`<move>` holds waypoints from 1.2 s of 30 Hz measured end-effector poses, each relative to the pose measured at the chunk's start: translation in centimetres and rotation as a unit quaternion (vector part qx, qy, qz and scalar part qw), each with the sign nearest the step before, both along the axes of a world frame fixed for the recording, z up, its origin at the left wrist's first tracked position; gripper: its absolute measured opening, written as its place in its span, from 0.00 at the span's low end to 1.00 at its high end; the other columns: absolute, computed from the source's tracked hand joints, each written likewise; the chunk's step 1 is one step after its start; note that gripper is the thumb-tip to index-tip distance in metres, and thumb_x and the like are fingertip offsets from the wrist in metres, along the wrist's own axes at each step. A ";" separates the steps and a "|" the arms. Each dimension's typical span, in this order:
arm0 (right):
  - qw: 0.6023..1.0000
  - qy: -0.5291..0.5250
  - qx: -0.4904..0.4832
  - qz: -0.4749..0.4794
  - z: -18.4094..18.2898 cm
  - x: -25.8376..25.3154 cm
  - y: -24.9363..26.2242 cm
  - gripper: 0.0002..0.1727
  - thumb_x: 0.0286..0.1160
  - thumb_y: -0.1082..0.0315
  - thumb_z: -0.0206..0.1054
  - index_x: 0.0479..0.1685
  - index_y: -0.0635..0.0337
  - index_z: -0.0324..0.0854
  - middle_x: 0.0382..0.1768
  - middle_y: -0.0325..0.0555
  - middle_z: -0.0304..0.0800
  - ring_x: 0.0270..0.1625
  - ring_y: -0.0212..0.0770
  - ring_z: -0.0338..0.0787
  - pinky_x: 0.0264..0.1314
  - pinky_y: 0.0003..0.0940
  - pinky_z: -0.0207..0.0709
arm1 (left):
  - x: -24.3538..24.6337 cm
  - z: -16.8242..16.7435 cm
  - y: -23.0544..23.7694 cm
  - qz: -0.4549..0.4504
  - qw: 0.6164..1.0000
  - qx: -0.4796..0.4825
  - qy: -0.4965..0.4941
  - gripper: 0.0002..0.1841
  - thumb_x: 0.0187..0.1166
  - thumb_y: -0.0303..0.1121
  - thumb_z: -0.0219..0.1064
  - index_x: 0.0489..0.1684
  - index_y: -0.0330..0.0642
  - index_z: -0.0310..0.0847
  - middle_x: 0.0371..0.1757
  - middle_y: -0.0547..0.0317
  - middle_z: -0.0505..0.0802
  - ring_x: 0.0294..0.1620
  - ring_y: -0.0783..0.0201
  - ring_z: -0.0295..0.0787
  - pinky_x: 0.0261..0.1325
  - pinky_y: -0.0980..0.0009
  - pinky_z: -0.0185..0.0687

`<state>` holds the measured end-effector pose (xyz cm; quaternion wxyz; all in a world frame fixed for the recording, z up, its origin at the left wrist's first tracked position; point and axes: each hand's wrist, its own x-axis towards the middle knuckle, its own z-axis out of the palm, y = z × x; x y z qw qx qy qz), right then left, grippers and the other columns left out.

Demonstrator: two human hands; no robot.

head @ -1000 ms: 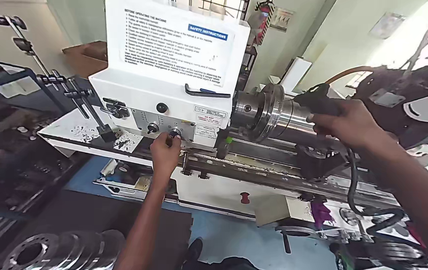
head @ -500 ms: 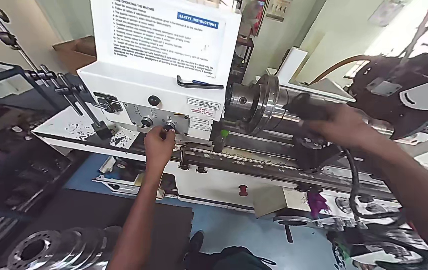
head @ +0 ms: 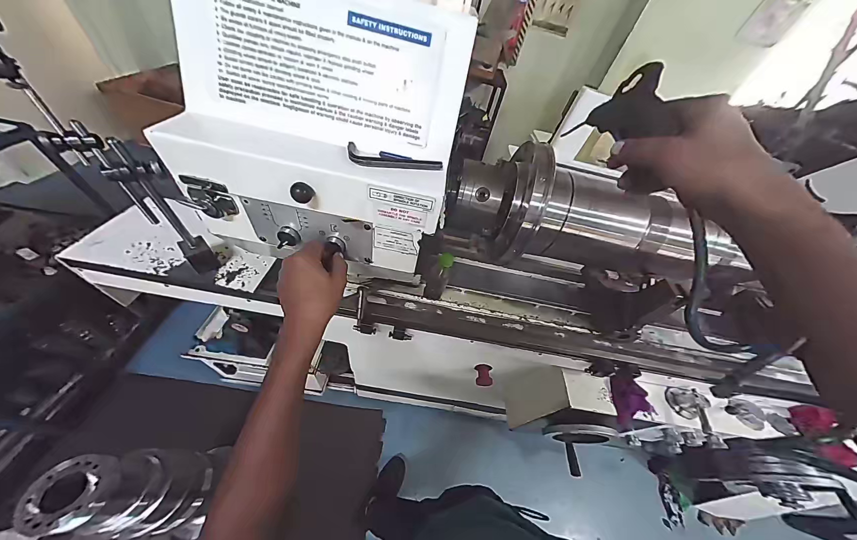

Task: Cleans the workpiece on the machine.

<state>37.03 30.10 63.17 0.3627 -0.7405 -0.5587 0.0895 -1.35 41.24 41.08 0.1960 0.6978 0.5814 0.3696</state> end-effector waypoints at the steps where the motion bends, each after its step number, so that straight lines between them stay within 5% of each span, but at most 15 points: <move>1: 1.000 0.004 -0.002 -0.011 0.4 0.2 0.6 0.16 0.77 0.62 0.70 0.58 0.58 0.81 0.40 0.44 0.91 0.28 0.35 0.91 0.33 0.36 0.90 | 0.0 0.5 -0.3 0.007 0.999 0.001 0.043 0.15 0.86 0.38 0.61 0.47 0.33 0.85 0.37 0.34 0.91 0.43 0.31 0.90 0.45 0.26 0.78; 11: 0.996 0.084 -0.016 -0.036 1.1 0.9 2.5 0.14 0.80 0.63 0.68 0.59 0.56 0.80 0.35 0.41 0.93 0.24 0.35 0.91 0.27 0.33 0.90 | 0.6 0.6 -0.8 0.015 0.978 0.078 0.192 0.10 0.85 0.27 0.59 0.51 0.32 0.85 0.46 0.29 0.90 0.47 0.28 0.90 0.43 0.31 0.82; 15: 0.994 0.100 -0.012 -0.046 1.0 0.8 2.3 0.11 0.81 0.64 0.67 0.56 0.56 0.81 0.34 0.42 0.93 0.23 0.35 0.91 0.27 0.32 0.89 | 0.0 0.3 -1.3 0.009 0.988 0.065 0.141 0.15 0.91 0.36 0.57 0.57 0.33 0.83 0.51 0.30 0.90 0.48 0.27 0.90 0.45 0.29 0.82; 21: 0.992 0.118 -0.024 -0.044 0.7 1.1 2.1 0.12 0.83 0.63 0.66 0.59 0.55 0.81 0.36 0.42 0.93 0.25 0.36 0.91 0.27 0.32 0.89 | 0.1 -0.1 -1.4 0.014 0.993 0.063 0.099 0.21 0.94 0.42 0.50 0.50 0.30 0.82 0.45 0.29 0.90 0.46 0.27 0.90 0.44 0.29 0.81; 23: 0.991 0.127 -0.026 -0.045 0.5 0.9 1.9 0.11 0.83 0.64 0.65 0.58 0.56 0.81 0.35 0.43 0.93 0.24 0.35 0.91 0.27 0.31 0.88 | 0.2 -0.5 -1.0 0.004 0.999 0.040 -0.015 0.21 0.95 0.40 0.48 0.46 0.30 0.82 0.33 0.35 0.89 0.34 0.37 0.90 0.37 0.37 0.82; 25: 0.989 0.138 -0.031 -0.052 0.4 0.7 1.7 0.11 0.83 0.65 0.65 0.58 0.57 0.80 0.34 0.43 0.92 0.23 0.34 0.89 0.25 0.30 0.87 | 0.3 -1.3 -0.5 -0.029 0.971 -0.030 -0.237 0.22 0.95 0.42 0.47 0.41 0.36 0.81 0.20 0.56 0.84 0.16 0.61 0.84 0.26 0.59 0.88; 27: 0.987 0.143 -0.036 -0.056 0.4 0.5 1.5 0.11 0.83 0.65 0.65 0.58 0.57 0.81 0.34 0.43 0.92 0.23 0.35 0.89 0.25 0.30 0.87 | 0.6 -1.5 -0.5 -0.039 0.934 -0.067 -0.350 0.22 0.95 0.44 0.48 0.41 0.36 0.80 0.17 0.62 0.83 0.13 0.66 0.82 0.24 0.63 0.88; 36: 0.988 0.146 -0.034 -0.037 0.5 0.7 1.2 0.11 0.83 0.64 0.64 0.57 0.56 0.81 0.33 0.43 0.92 0.22 0.35 0.90 0.24 0.31 0.87 | 0.7 -2.0 -0.4 -0.025 0.969 -0.038 -0.243 0.16 0.89 0.41 0.60 0.40 0.34 0.78 0.25 0.52 0.88 0.21 0.58 0.88 0.31 0.54 0.90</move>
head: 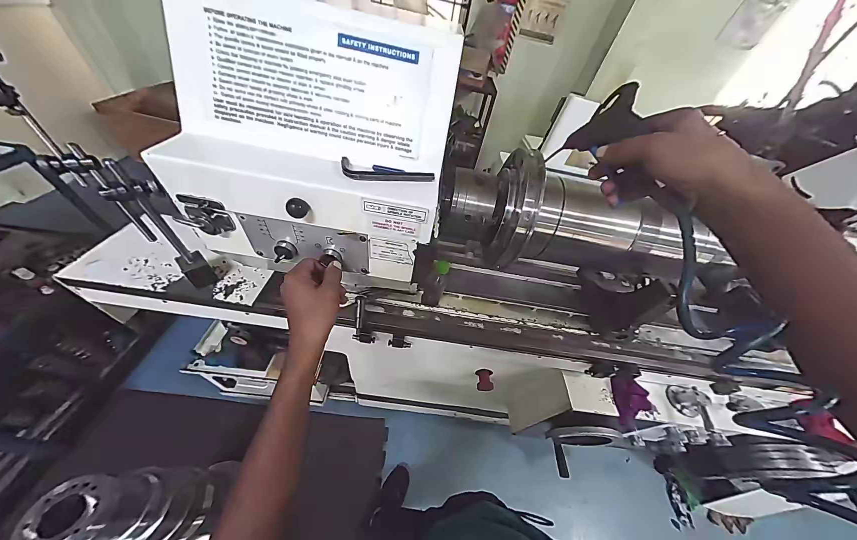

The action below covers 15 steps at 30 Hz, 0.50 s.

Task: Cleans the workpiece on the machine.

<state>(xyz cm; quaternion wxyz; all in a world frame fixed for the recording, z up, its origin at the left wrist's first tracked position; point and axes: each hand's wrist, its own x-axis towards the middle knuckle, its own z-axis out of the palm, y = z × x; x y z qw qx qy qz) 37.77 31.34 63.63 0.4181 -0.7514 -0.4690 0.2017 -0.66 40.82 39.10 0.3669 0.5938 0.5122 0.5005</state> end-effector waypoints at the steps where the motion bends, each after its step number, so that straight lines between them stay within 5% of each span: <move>1: 1.000 0.002 0.003 -0.002 0.0 0.0 0.1 0.11 0.83 0.64 0.65 0.57 0.56 0.80 0.33 0.43 0.92 0.22 0.35 0.90 0.24 0.31 0.87 | -0.1 0.0 0.1 -0.002 1.000 -0.002 0.004 0.15 0.89 0.40 0.61 0.40 0.34 0.79 0.25 0.51 0.89 0.21 0.58 0.89 0.31 0.54 0.90; 5: 1.000 0.000 0.005 -0.010 0.0 -0.2 0.4 0.12 0.83 0.63 0.65 0.59 0.56 0.79 0.35 0.43 0.93 0.23 0.35 0.90 0.24 0.30 0.86 | -0.5 0.4 0.5 -0.001 0.996 0.019 0.083 0.14 0.87 0.38 0.61 0.43 0.32 0.80 0.29 0.46 0.90 0.25 0.52 0.90 0.35 0.47 0.90; 9: 1.000 0.001 0.014 -0.004 0.0 0.0 0.9 0.11 0.82 0.63 0.65 0.57 0.56 0.81 0.34 0.42 0.93 0.24 0.36 0.91 0.25 0.31 0.88 | -0.6 2.0 -0.3 0.037 0.946 0.086 0.309 0.13 0.87 0.35 0.60 0.44 0.31 0.84 0.37 0.33 0.90 0.41 0.30 0.90 0.41 0.28 0.80; 15: 1.000 -0.006 0.010 -0.007 0.1 0.0 1.3 0.10 0.82 0.63 0.66 0.55 0.55 0.81 0.32 0.42 0.92 0.23 0.35 0.90 0.24 0.31 0.87 | -0.5 2.8 -0.6 0.035 0.924 0.071 0.374 0.15 0.90 0.36 0.57 0.47 0.31 0.83 0.42 0.30 0.91 0.47 0.27 0.90 0.45 0.27 0.80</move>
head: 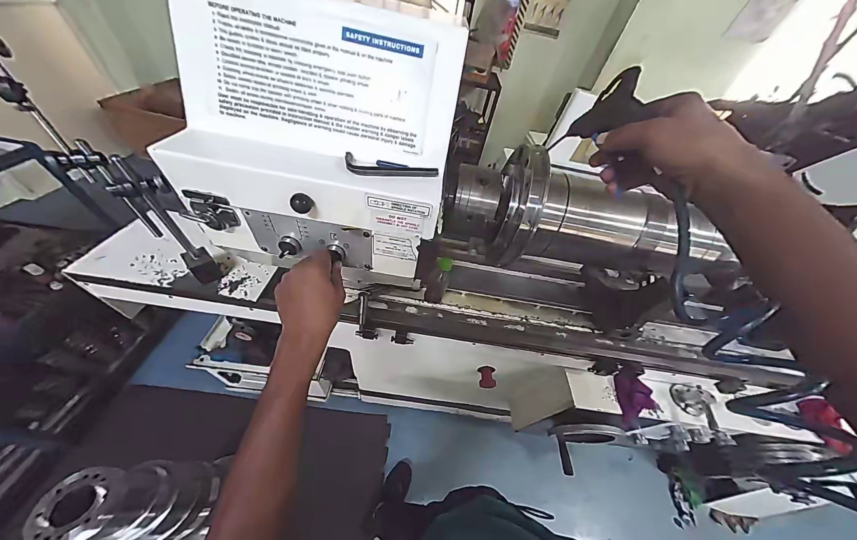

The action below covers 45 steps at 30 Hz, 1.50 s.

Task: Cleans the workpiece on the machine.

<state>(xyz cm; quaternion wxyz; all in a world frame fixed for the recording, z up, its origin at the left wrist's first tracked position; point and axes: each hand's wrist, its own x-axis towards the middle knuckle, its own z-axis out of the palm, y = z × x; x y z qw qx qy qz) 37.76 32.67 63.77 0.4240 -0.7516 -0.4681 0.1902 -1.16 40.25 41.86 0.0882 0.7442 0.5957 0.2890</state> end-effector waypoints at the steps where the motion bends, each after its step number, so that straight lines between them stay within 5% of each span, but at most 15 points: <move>1: 1.000 -0.002 -0.001 -0.004 0.1 0.0 0.1 0.11 0.82 0.63 0.66 0.56 0.55 0.81 0.32 0.42 0.93 0.23 0.35 0.91 0.25 0.31 0.87 | -0.1 0.1 0.1 -0.002 1.000 -0.002 -0.004 0.15 0.90 0.36 0.58 0.47 0.31 0.84 0.42 0.29 0.91 0.47 0.27 0.90 0.46 0.27 0.80; 6: 1.000 -0.002 0.003 -0.008 -0.1 0.2 0.5 0.12 0.82 0.63 0.66 0.57 0.56 0.80 0.32 0.42 0.93 0.23 0.36 0.91 0.24 0.32 0.88 | -0.2 0.3 0.0 -0.005 1.000 0.003 0.009 0.14 0.89 0.35 0.58 0.47 0.31 0.85 0.43 0.29 0.91 0.48 0.27 0.90 0.46 0.27 0.80; 10: 1.000 -0.007 -0.005 -0.014 -0.1 0.3 0.2 0.13 0.82 0.63 0.66 0.59 0.55 0.79 0.34 0.42 0.92 0.24 0.36 0.91 0.26 0.32 0.89 | 0.4 0.1 -0.3 -0.012 0.993 0.078 0.085 0.11 0.86 0.23 0.55 0.46 0.28 0.84 0.43 0.28 0.91 0.46 0.27 0.91 0.43 0.31 0.82; 21: 1.000 0.000 -0.003 -0.011 -0.2 0.8 0.3 0.12 0.82 0.62 0.66 0.58 0.54 0.80 0.32 0.39 0.91 0.24 0.34 0.90 0.27 0.31 0.89 | -0.4 -0.6 -0.1 -0.005 0.998 0.051 0.038 0.21 0.93 0.42 0.52 0.54 0.31 0.84 0.45 0.28 0.91 0.48 0.27 0.91 0.46 0.29 0.81; 26: 1.000 -0.002 0.006 0.001 -0.2 1.2 0.6 0.13 0.80 0.64 0.67 0.59 0.54 0.80 0.35 0.40 0.92 0.24 0.35 0.90 0.26 0.32 0.88 | -0.4 -0.5 0.0 0.000 0.999 0.027 0.035 0.21 0.93 0.44 0.52 0.50 0.31 0.81 0.39 0.30 0.91 0.45 0.26 0.91 0.43 0.29 0.80; 45: 1.000 -0.006 -0.005 0.001 -0.3 1.7 0.9 0.14 0.80 0.62 0.68 0.59 0.53 0.80 0.34 0.39 0.92 0.24 0.34 0.91 0.26 0.30 0.87 | 0.0 0.2 -0.3 0.017 0.999 -0.012 0.028 0.21 0.93 0.45 0.50 0.52 0.33 0.81 0.41 0.29 0.91 0.47 0.26 0.91 0.43 0.27 0.79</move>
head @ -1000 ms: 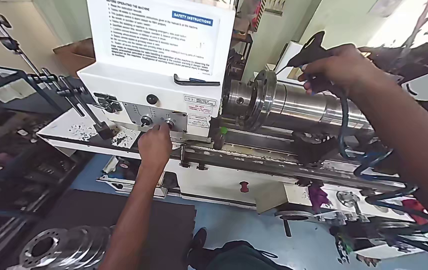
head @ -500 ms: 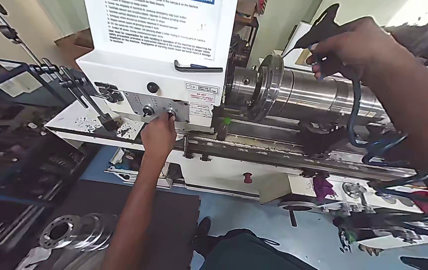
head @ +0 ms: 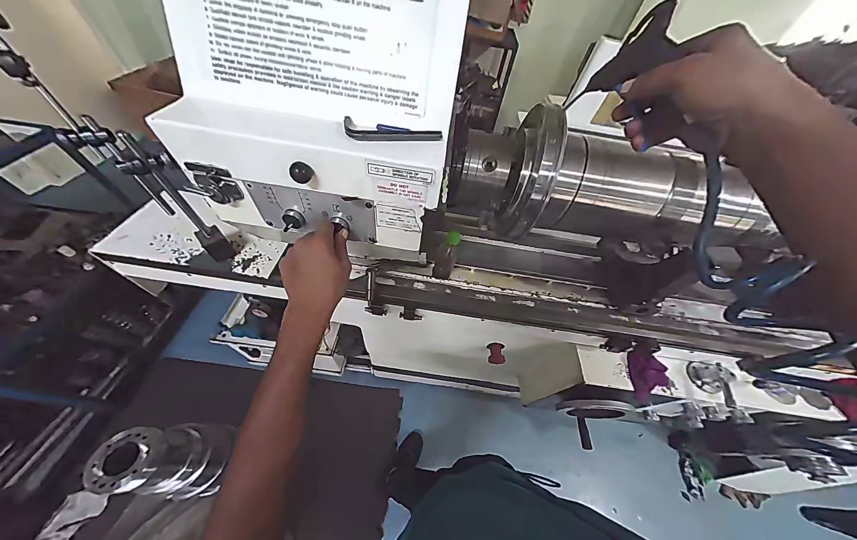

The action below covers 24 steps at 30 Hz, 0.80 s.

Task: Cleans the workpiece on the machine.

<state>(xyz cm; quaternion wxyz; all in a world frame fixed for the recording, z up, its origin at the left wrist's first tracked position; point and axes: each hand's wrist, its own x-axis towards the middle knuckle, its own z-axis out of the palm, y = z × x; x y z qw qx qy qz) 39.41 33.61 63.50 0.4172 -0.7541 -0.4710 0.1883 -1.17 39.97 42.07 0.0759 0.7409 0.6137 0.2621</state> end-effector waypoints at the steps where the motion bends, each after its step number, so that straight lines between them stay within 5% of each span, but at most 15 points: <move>1: 1.000 -0.004 -0.001 0.001 0.0 0.0 0.0 0.13 0.80 0.61 0.68 0.58 0.53 0.80 0.33 0.38 0.92 0.24 0.33 0.90 0.25 0.29 0.87 | 0.0 0.0 0.0 0.000 1.000 0.000 0.000 0.21 0.93 0.44 0.50 0.52 0.33 0.81 0.41 0.29 0.91 0.46 0.26 0.91 0.43 0.27 0.79; 24: 1.000 -0.008 0.002 0.003 0.9 -0.7 -0.5 0.10 0.78 0.65 0.69 0.54 0.55 0.81 0.31 0.38 0.89 0.19 0.31 0.83 0.21 0.27 0.82 | -0.1 -0.7 0.0 0.003 0.999 0.031 -0.020 0.20 0.93 0.44 0.53 0.52 0.35 0.83 0.39 0.33 0.92 0.43 0.29 0.92 0.40 0.29 0.81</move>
